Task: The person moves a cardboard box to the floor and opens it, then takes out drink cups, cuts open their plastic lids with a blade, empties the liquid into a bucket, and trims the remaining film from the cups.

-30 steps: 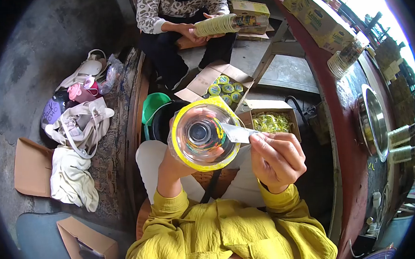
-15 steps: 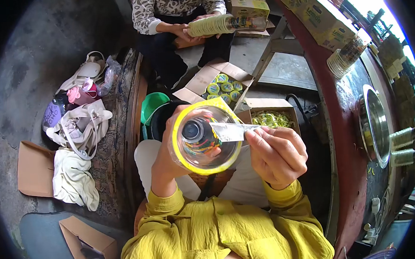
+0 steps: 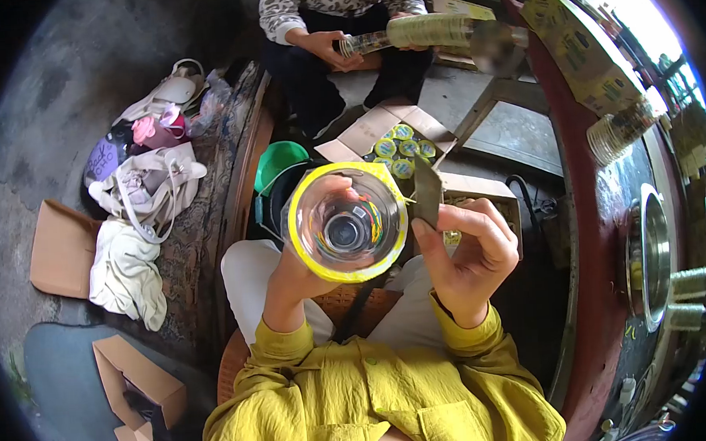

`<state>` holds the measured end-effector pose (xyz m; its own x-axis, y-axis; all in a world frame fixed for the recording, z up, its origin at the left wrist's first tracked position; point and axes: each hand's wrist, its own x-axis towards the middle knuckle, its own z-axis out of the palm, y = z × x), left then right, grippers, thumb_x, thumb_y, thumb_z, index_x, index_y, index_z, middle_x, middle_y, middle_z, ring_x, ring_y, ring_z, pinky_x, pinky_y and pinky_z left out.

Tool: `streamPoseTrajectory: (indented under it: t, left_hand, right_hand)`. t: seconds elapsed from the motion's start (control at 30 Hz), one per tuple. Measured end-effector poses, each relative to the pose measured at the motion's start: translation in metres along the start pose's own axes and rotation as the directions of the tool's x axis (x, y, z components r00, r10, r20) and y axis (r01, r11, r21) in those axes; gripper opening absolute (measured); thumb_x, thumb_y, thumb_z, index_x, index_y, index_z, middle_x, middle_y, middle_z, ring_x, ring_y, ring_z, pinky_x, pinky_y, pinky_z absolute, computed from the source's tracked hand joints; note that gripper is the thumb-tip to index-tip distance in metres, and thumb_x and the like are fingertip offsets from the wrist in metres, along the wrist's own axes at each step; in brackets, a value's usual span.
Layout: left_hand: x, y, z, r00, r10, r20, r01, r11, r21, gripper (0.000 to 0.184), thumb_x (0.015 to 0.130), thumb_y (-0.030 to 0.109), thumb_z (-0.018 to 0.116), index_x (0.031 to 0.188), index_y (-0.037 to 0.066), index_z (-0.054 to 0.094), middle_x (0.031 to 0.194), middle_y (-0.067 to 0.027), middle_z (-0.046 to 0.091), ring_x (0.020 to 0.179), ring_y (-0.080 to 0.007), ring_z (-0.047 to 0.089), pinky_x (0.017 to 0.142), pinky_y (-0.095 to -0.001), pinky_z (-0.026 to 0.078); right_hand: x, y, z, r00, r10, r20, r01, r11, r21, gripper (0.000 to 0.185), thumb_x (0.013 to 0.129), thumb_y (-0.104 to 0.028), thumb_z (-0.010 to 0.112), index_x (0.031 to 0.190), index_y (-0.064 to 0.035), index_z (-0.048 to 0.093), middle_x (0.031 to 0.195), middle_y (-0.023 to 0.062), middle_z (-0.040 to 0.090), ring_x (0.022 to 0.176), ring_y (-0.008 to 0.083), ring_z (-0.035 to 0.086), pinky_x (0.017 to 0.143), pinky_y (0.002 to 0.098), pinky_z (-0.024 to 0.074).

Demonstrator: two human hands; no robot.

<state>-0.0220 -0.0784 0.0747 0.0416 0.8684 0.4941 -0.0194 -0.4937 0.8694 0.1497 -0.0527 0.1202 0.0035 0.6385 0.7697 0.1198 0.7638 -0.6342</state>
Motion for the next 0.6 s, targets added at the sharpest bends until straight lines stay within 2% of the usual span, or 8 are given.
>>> streamPoseTrajectory:
  t: [0.1, 0.17, 0.3, 0.4, 0.5, 0.53, 0.6]
  left_hand:
    - [-0.012, 0.006, -0.009, 0.999, 0.036, -0.010, -0.034, 0.993, 0.111, 0.077, 0.056, -0.001, 0.077, 0.121, 0.004, 0.036, 0.108, -0.0055, 0.045, 0.102, -0.0159, 0.048, 0.090, -0.0273, 0.039]
    - [-0.016, 0.007, -0.016, 0.998, 0.048, -0.032, -0.041, 0.981, 0.189, 0.078, 0.056, -0.002, 0.077, 0.122, 0.005, 0.035, 0.107, -0.0051, 0.046, 0.103, -0.0152, 0.047, 0.091, -0.0271, 0.038]
    - [-0.016, 0.007, -0.030, 1.000, 0.024, 0.004, -0.024, 0.999, 0.046, 0.079, 0.057, -0.001, 0.077, 0.123, 0.005, 0.034, 0.110, -0.0053, 0.046, 0.105, -0.0151, 0.047, 0.091, -0.0270, 0.038]
    - [-0.014, 0.003, -0.030, 0.996, 0.087, -0.033, -0.089, 0.995, -0.043, 0.078, 0.058, 0.000, 0.077, 0.123, 0.004, 0.035, 0.111, -0.0058, 0.046, 0.105, -0.0153, 0.047, 0.091, -0.0273, 0.038]
    - [-0.017, 0.005, -0.030, 0.998, 0.039, -0.040, -0.037, 0.997, 0.065, 0.078, 0.058, 0.002, 0.078, 0.123, 0.004, 0.034, 0.111, -0.0060, 0.046, 0.105, -0.0159, 0.047, 0.090, -0.0283, 0.039]
    - [-0.017, 0.007, -0.027, 0.997, 0.046, -0.062, -0.044, 0.999, 0.022, 0.077, 0.059, 0.004, 0.078, 0.123, 0.004, 0.035, 0.110, -0.0063, 0.046, 0.103, -0.0164, 0.048, 0.089, -0.0295, 0.040]
    - [-0.019, 0.012, -0.023, 0.978, -0.196, -0.078, 0.183, 0.972, -0.147, 0.077, 0.058, 0.004, 0.078, 0.122, 0.005, 0.036, 0.109, -0.0066, 0.047, 0.102, -0.0162, 0.049, 0.088, -0.0295, 0.040]
  right_hand:
    - [-0.009, -0.006, 0.008, 1.000, 0.004, 0.030, -0.003, 1.000, -0.027, 0.023, 0.060, 0.007, 0.069, 0.080, -0.0017, 0.065, 0.061, 0.0050, 0.056, 0.048, 0.0094, 0.050, 0.043, 0.0199, 0.0372]
    - [-0.012, -0.009, 0.018, 0.999, -0.052, -0.012, 0.052, 0.998, -0.028, 0.025, 0.058, 0.008, 0.069, 0.081, -0.0020, 0.066, 0.059, 0.0050, 0.055, 0.046, 0.0103, 0.049, 0.043, 0.0200, 0.0369]
    - [-0.017, -0.011, 0.035, 0.995, -0.097, -0.039, 0.096, 0.994, -0.043, 0.025, 0.058, 0.008, 0.069, 0.080, -0.0027, 0.066, 0.056, 0.0049, 0.054, 0.046, 0.0113, 0.049, 0.042, 0.0202, 0.0375]
    - [-0.018, -0.010, 0.042, 0.995, -0.100, -0.028, 0.099, 0.993, -0.061, 0.025, 0.058, 0.009, 0.068, 0.080, -0.0033, 0.066, 0.056, 0.0057, 0.055, 0.046, 0.0118, 0.050, 0.043, 0.0203, 0.0389]
    - [-0.016, -0.010, 0.044, 0.995, -0.097, -0.023, 0.094, 0.991, -0.100, 0.025, 0.058, 0.009, 0.068, 0.080, -0.0035, 0.066, 0.057, 0.0062, 0.055, 0.045, 0.0120, 0.050, 0.043, 0.0201, 0.0392]
    - [-0.014, -0.011, 0.045, 0.993, -0.106, -0.043, 0.101, 0.989, -0.107, 0.025, 0.058, 0.009, 0.068, 0.079, -0.0034, 0.066, 0.056, 0.0059, 0.055, 0.045, 0.0118, 0.050, 0.043, 0.0198, 0.0388]
    - [-0.013, -0.011, 0.043, 0.993, -0.108, -0.052, 0.102, 0.989, -0.109, 0.025, 0.058, 0.009, 0.068, 0.079, -0.0030, 0.066, 0.056, 0.0057, 0.055, 0.045, 0.0115, 0.050, 0.043, 0.0195, 0.0381]
